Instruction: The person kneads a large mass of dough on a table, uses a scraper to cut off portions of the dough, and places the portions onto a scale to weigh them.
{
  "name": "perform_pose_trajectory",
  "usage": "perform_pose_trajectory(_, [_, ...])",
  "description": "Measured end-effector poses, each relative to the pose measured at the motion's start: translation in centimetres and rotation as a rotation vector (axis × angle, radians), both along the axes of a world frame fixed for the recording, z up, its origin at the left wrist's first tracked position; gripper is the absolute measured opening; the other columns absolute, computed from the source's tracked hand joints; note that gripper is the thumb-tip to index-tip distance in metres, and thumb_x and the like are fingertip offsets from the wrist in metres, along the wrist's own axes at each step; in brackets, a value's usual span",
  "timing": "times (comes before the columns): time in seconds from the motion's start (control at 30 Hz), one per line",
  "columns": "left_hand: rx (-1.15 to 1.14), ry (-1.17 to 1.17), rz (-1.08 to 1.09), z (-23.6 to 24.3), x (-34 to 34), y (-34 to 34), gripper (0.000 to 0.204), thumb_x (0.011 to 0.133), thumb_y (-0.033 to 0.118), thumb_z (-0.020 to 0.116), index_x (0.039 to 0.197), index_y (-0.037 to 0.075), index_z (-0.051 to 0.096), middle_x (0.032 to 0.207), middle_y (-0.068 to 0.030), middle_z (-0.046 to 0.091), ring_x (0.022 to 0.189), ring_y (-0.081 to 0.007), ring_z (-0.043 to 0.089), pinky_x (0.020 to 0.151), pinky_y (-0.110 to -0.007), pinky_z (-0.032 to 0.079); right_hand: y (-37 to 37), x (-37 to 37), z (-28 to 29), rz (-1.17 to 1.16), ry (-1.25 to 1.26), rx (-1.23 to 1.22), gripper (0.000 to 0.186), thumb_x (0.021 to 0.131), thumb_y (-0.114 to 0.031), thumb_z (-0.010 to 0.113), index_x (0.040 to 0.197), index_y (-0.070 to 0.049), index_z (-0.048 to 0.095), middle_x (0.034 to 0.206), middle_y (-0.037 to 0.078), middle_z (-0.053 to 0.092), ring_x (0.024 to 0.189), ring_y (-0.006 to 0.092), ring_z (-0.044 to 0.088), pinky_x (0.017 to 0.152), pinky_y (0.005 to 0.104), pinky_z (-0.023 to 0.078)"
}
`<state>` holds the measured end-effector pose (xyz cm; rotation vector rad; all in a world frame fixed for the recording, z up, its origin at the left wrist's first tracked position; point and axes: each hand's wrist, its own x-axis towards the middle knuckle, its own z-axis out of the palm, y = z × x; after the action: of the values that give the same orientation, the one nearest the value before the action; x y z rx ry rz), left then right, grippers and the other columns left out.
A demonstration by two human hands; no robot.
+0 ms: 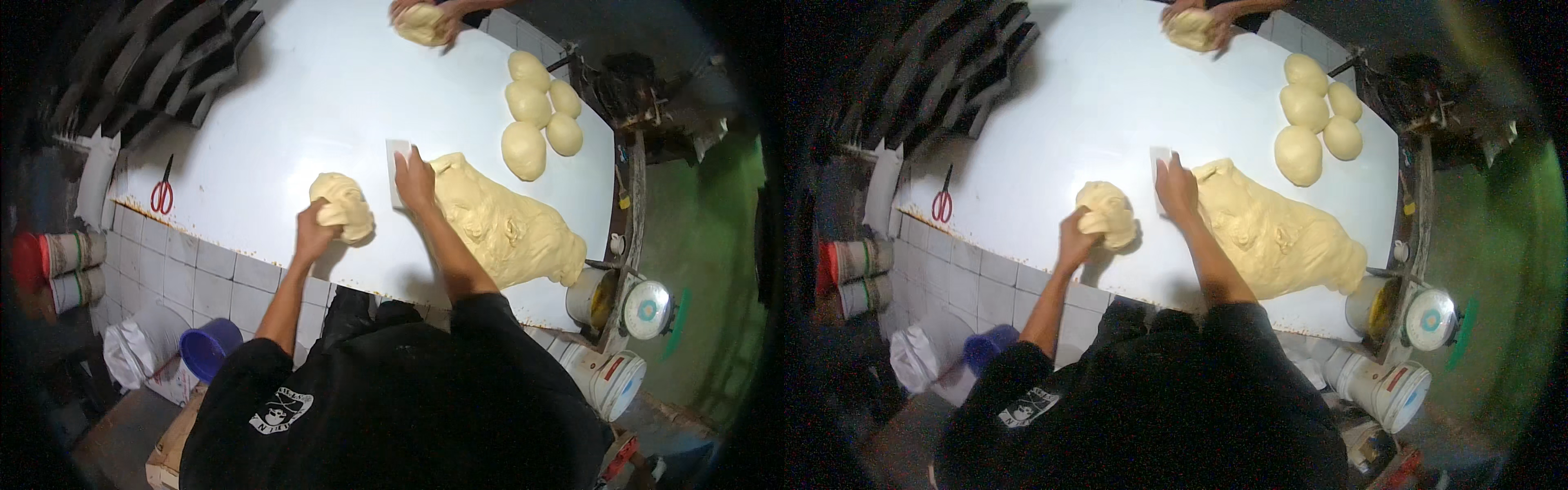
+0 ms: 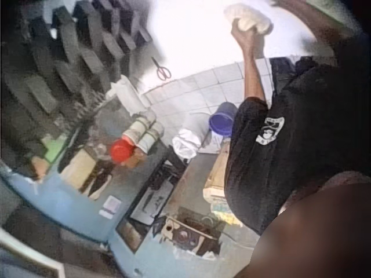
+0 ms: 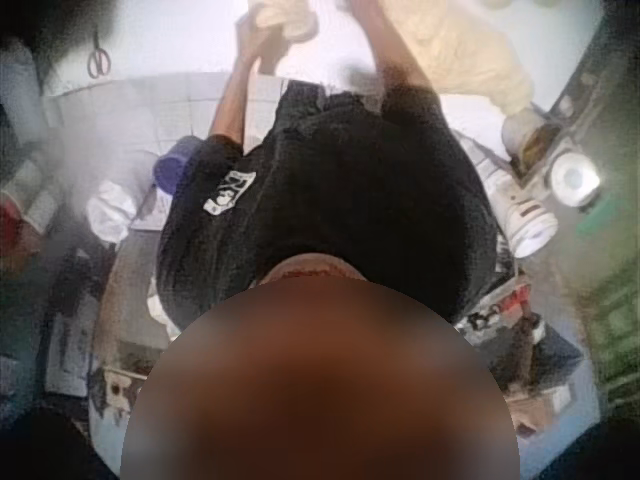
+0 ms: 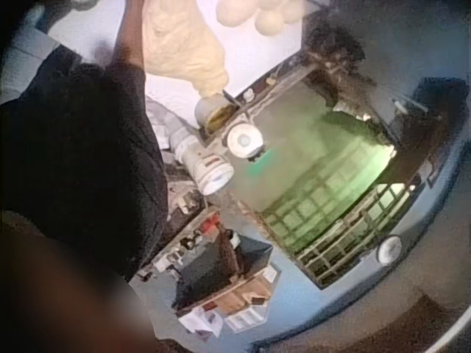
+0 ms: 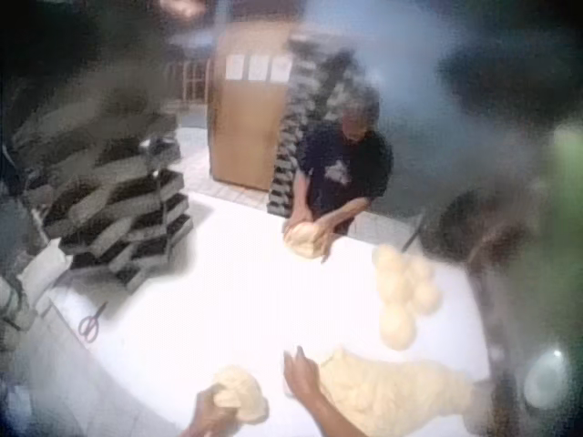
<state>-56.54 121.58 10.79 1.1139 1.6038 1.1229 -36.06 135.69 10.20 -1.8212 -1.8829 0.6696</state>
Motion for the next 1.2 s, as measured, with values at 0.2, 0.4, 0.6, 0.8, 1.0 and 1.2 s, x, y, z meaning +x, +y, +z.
perform_pose_trajectory(0.2, [-0.089,0.608,-0.487,15.5,1.4,7.5,0.026,0.064,0.008,0.072,0.088,-0.001,0.066,0.085,-0.0212,0.070,0.079,-0.0352,0.069,0.075,-0.044,0.056,-15.5,15.6,8.7,-0.239,0.315,0.069,0.045,0.101,-0.035,0.059,0.125,0.003,0.059,0.103,0.028,0.070,0.099,0.0439,0.068,0.085,0.0484,0.053])
perform_pose_trajectory(0.4, [0.333,1.036,-1.033,34.7,15.6,9.2,0.036,0.058,0.004,0.078,0.092,0.001,0.066,0.096,-0.0193,0.068,0.094,-0.0409,0.066,0.083,-0.048,0.053,-26.0,33.1,10.0,-0.767,0.447,0.200,0.041,0.102,-0.031,0.059,0.124,0.003,0.060,0.111,0.026,0.069,0.103,0.0400,0.068,0.089,0.0430,0.051])
perform_pose_trajectory(0.6, [0.880,0.648,-1.184,44.2,49.6,11.1,0.053,0.063,-0.004,0.077,0.115,-0.001,0.065,0.118,-0.0173,0.068,0.104,-0.0290,0.069,0.089,-0.039,0.055,-41.8,49.9,7.9,-1.234,0.301,0.549,0.036,0.104,-0.028,0.059,0.117,0.005,0.064,0.104,0.015,0.071,0.097,0.0222,0.065,0.088,0.0375,0.050])
perform_pose_trajectory(0.8, [1.065,0.444,-1.367,53.4,73.6,8.8,0.064,0.067,0.005,0.083,0.128,0.005,0.066,0.115,-0.0178,0.070,0.105,-0.0312,0.069,0.089,-0.042,0.057,-43.8,55.6,10.0,-1.344,0.511,0.570,0.039,0.104,-0.031,0.060,0.118,0.004,0.063,0.104,0.016,0.070,0.093,0.0251,0.064,0.085,0.0382,0.049])
perform_pose_trajectory(1.0, [1.331,0.610,-1.454,46.5,100.0,6.6,0.077,0.067,0.033,0.093,0.132,0.004,0.063,0.124,-0.0162,0.069,0.112,-0.0289,0.068,0.095,-0.043,0.056,-48.6,60.6,8.5,-1.540,0.614,0.735,0.046,0.101,-0.038,0.062,0.119,0.004,0.063,0.109,0.015,0.067,0.098,0.0214,0.062,0.087,0.0365,0.048])
perform_pose_trajectory(1.2, [1.333,0.867,-1.364,52.9,103.3,-2.0,0.071,0.077,0.029,0.083,0.136,0.000,0.056,0.126,-0.0245,0.065,0.112,-0.0382,0.066,0.092,-0.045,0.056,-52.5,61.0,5.4,-1.652,0.580,0.638,0.046,0.100,-0.039,0.063,0.119,0.003,0.063,0.105,0.009,0.067,0.092,0.0168,0.061,0.085,0.0337,0.049])
